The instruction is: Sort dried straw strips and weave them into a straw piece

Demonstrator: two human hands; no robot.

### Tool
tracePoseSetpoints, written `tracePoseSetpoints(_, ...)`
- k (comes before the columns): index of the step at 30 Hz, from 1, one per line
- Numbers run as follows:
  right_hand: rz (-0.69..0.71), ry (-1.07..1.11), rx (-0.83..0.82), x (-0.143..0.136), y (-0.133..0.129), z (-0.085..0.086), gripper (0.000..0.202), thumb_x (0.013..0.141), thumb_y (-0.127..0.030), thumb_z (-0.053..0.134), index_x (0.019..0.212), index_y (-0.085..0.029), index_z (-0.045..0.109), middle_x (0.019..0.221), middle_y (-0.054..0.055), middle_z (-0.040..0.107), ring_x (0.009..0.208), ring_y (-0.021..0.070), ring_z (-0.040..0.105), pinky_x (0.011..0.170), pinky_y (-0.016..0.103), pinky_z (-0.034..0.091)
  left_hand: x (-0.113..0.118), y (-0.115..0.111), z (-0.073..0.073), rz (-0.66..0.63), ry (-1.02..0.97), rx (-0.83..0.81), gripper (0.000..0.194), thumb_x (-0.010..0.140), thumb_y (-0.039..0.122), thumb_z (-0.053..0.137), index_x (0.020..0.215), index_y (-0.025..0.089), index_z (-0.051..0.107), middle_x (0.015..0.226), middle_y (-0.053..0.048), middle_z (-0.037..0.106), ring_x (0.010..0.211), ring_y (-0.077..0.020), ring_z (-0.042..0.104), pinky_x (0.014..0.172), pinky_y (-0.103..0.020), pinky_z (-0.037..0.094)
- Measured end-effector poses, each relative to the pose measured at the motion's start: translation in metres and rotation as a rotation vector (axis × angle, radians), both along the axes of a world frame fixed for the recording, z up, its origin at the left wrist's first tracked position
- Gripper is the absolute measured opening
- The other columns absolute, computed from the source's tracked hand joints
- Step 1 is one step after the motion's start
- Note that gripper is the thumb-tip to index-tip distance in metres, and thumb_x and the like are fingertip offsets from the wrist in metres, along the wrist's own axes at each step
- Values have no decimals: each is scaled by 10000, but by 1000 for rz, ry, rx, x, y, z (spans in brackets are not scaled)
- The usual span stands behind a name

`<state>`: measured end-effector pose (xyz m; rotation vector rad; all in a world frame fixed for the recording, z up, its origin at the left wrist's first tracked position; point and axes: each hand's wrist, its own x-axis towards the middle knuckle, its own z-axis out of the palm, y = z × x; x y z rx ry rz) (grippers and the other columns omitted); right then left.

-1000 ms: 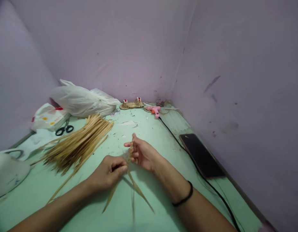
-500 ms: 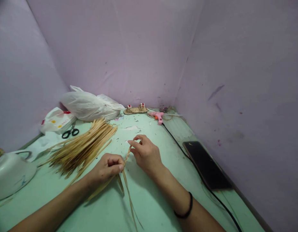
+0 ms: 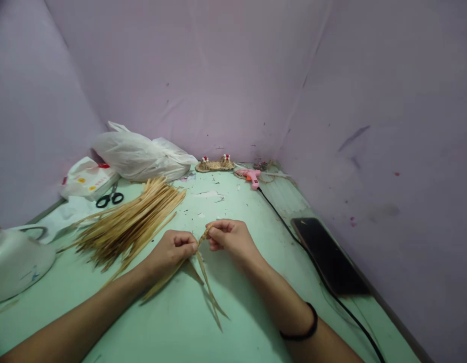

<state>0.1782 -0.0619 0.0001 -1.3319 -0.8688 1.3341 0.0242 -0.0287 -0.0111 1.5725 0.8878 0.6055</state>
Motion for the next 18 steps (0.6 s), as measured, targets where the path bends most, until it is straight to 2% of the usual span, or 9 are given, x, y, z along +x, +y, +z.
tracePoseSetpoints(4,-1,10,0,6,6,-3,249,546,-312,719,689,-120,653,621,18,605,523,86,503,487,212,430,5,11,3,34,-82,-208,171,566,282,540,471,149,489,370,78,315,394,-46,210,420,-214,148)
tracePoseSetpoints(7,-9,-43,-79,11,16,6,266,556,-344,720,670,-118,638,614,17,595,541,88,503,482,200,414,12,25,12,47,-96,-298,161,541,268,549,459,146,484,353,81,307,374,-36,199,405,-210,118)
tracePoseSetpoints(10,31,-95,-116,16,37,21,234,577,-331,702,634,-124,610,573,1,571,530,84,496,480,193,409,25,41,20,109,-146,-428,170,550,276,546,488,171,427,363,99,259,341,-29,153,382,-209,66)
tracePoseSetpoints(13,-1,-123,-88,20,67,29,200,605,-305,669,644,-125,591,557,-10,547,513,77,485,489,193,411,43,59,22,226,-197,-546,201,582,278,518,518,194,346,397,104,223,328,-29,117,365,-210,40)
tracePoseSetpoints(15,-31,-170,-70,24,90,24,185,635,-306,626,632,-130,571,521,-21,515,474,73,463,466,193,393,56,73,23,311,-174,-553,178,605,270,488,537,198,341,406,103,210,325,-33,116,357,-205,51)
tracePoseSetpoints(18,-67,-303,-37,34,126,4,166,662,-297,562,602,-142,546,472,-32,477,424,79,438,431,200,372,72,100,21,419,-104,-498,131,632,253,461,566,194,365,410,104,204,322,-37,122,354,-196,68)
